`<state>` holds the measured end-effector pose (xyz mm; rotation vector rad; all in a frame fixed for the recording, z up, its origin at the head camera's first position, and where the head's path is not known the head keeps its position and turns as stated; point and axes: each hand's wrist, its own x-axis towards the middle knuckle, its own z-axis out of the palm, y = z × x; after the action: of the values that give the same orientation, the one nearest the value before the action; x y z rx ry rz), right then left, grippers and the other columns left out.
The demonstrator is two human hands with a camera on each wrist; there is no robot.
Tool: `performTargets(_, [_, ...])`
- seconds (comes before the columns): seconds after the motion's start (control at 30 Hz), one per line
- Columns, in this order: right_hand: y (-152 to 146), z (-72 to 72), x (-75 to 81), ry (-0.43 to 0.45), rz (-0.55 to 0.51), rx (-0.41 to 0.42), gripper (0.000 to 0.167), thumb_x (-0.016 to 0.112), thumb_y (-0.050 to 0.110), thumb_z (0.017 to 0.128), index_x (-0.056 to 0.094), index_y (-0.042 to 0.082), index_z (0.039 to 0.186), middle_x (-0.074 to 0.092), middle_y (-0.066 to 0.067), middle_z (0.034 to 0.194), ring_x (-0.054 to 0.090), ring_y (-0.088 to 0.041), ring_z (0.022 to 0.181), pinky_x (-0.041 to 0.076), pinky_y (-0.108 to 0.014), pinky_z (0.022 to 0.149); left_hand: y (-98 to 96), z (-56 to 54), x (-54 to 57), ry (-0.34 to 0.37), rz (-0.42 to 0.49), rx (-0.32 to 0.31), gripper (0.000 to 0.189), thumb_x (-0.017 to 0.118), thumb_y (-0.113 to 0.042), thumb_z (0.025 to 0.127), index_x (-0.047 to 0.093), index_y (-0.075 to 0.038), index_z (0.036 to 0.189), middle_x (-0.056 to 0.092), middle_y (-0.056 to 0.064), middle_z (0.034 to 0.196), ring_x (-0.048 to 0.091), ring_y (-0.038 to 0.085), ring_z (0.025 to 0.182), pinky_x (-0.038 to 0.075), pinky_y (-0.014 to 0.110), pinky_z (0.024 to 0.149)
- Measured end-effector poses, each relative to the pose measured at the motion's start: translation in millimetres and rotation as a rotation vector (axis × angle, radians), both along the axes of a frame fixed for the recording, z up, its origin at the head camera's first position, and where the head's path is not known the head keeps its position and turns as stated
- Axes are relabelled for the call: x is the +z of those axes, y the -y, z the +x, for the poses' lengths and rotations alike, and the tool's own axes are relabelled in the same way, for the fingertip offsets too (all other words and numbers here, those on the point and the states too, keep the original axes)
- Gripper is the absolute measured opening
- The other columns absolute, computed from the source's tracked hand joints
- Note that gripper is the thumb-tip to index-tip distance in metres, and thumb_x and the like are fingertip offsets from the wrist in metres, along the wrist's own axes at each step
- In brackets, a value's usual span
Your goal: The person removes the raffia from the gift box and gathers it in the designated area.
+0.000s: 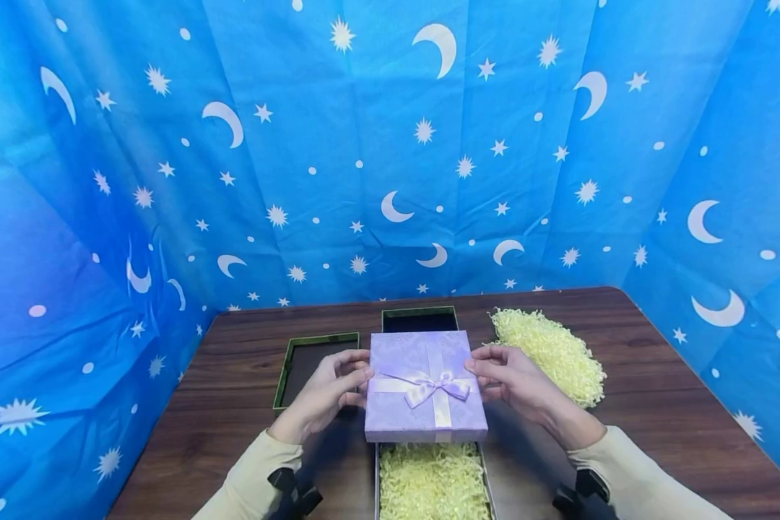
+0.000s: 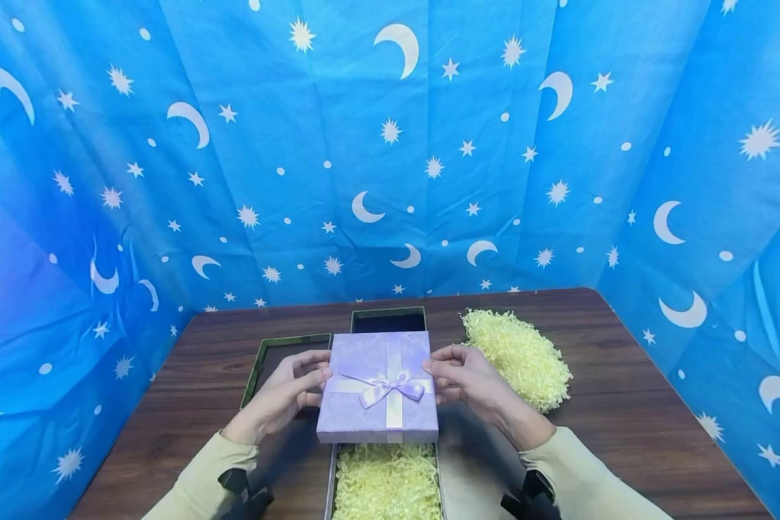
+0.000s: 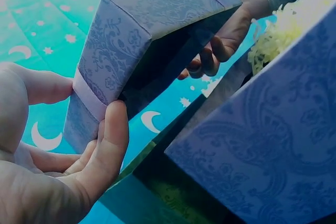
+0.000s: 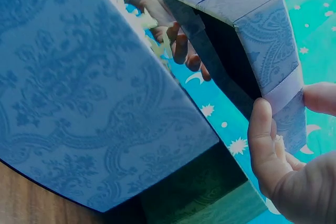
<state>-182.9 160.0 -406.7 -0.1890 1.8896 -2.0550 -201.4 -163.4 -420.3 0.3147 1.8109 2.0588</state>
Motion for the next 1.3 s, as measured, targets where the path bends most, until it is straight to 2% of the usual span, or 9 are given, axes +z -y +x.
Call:
performTargets(0.27, [1, -9.7, -0.5, -0.016, -0.007, -0.028, 0.054, 0.062, 0.013, 0.092, 0.038, -0.016, 0.13, 0.059, -0.007, 0.099, 0.065, -0.013, 0.08, 0.059, -0.03, 0.071, -0.8, -8.8, 0.1, -0.016, -0.011, -0.001, 0.057, 0.064, -0.013, 0.092, 0.038, 0.009, 0.139, 0.052, 0.009, 0.104, 0.059, 0.017, 0.078, 0.059, 0.035, 0.063])
performTargets(0.6, [1, -11.0, 3.3, -0.049, -0.008, -0.056, 0.054, 0.064, 0.011, 0.092, 0.039, -0.016, 0.131, 0.06, -0.008, 0.101, 0.067, -0.016, 0.085, 0.06, -0.032, 0.074, 0.1, -10.5, 2.9, -0.072, -0.05, 0.009, 0.058, 0.065, -0.013, 0.092, 0.04, 0.006, 0.14, 0.05, 0.011, 0.107, 0.061, 0.015, 0.079, 0.06, 0.035, 0.065])
performTargets(0.73, [1, -12.2, 5.4, -0.086, 0.004, -0.074, 0.056, 0.066, 0.01, 0.092, 0.039, -0.016, 0.133, 0.06, -0.008, 0.1, 0.065, -0.015, 0.085, 0.06, -0.03, 0.073, -0.3, -10.0, 5.4, -0.12, -0.07, 0.015, 0.058, 0.067, -0.014, 0.092, 0.041, 0.005, 0.14, 0.049, 0.011, 0.107, 0.062, 0.015, 0.081, 0.06, 0.038, 0.068])
performTargets(0.97, [1, -11.7, 9.1, -0.168, 0.05, -0.095, 0.055, 0.068, 0.01, 0.091, 0.043, -0.014, 0.134, 0.056, -0.009, 0.103, 0.062, -0.012, 0.085, 0.059, -0.027, 0.072, 0.0, -8.3, 10.3, -0.183, -0.073, 0.05, 0.055, 0.069, -0.011, 0.091, 0.046, 0.005, 0.138, 0.053, 0.013, 0.109, 0.065, 0.017, 0.082, 0.058, 0.052, 0.074])
performTargets(1.17, [2, -10.4, 15.2, -0.268, 0.076, -0.118, 0.052, 0.07, 0.01, 0.09, 0.047, -0.011, 0.132, 0.057, -0.009, 0.103, 0.063, -0.012, 0.087, 0.06, -0.032, 0.073, -1.2, -8.6, 15.3, -0.232, -0.045, 0.063, 0.054, 0.069, -0.007, 0.089, 0.047, 0.005, 0.138, 0.053, 0.015, 0.113, 0.065, 0.019, 0.088, 0.06, 0.042, 0.073])
performTargets(1.3, [1, -9.8, 18.4, -0.335, 0.09, -0.134, 0.05, 0.07, 0.008, 0.089, 0.05, -0.009, 0.131, 0.061, -0.006, 0.102, 0.064, -0.013, 0.086, 0.06, -0.035, 0.071, -1.8, -8.2, 18.8, -0.297, -0.041, 0.063, 0.054, 0.069, -0.005, 0.089, 0.048, 0.004, 0.138, 0.053, 0.016, 0.113, 0.065, 0.018, 0.089, 0.06, 0.043, 0.074])
